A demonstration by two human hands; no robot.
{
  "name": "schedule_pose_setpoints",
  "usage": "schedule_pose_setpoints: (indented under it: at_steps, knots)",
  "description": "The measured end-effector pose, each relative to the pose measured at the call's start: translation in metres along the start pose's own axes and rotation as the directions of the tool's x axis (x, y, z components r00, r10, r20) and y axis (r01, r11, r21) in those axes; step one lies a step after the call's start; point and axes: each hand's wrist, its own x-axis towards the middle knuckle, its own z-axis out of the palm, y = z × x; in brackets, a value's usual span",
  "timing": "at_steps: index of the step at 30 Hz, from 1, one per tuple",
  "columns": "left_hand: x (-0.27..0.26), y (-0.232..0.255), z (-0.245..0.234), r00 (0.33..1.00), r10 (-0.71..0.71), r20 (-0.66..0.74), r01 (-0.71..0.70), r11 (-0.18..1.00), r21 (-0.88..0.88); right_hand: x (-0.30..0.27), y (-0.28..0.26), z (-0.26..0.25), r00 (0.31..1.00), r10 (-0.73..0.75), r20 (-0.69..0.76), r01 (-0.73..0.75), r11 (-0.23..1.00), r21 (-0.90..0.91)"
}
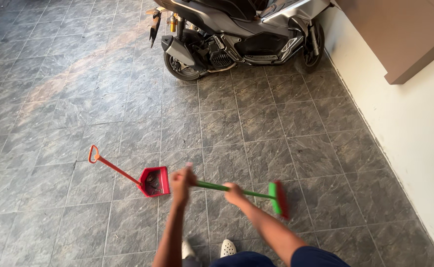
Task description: The person sweeps a tiled floor using a green broom and a red dustpan. They repeatedly sweep debris into the dustpan, moving around a parked motorcycle to gather dirt from different areas of the room.
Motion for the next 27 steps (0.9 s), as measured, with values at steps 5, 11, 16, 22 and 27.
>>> schedule_pose_setpoints:
  at_steps: [5,11,16,22,27]
  knots:
    - [0.027,0.117,-0.031,0.981,0.196,0.016,-0.187,0.955,-0.229,0.053,-0.08,0.038,0.99,-0.106,0.091,0.1,0.992,0.072]
    - [0.038,0.129,-0.02,0.939,0.318,0.132,-0.276,0.924,-0.265,0.056,-0.07,0.012,0.994,0.038,0.102,-0.045,0.997,0.067]
    - [0.065,0.03,0.014,0.897,0.156,0.414,0.014,0.926,-0.378,0.044,-0.011,-0.049,0.953,0.031,-0.301,-0.029,1.0,0.012]
    - [0.057,-0.058,0.025,0.901,-0.154,0.405,0.188,0.981,-0.044,0.036,0.017,-0.063,0.901,0.331,-0.279,-0.42,0.826,-0.376]
    - [0.09,-0.037,-0.028,0.963,-0.13,0.235,0.139,0.99,-0.023,0.074,-0.005,-0.008,0.954,0.256,-0.155,-0.294,0.902,-0.318]
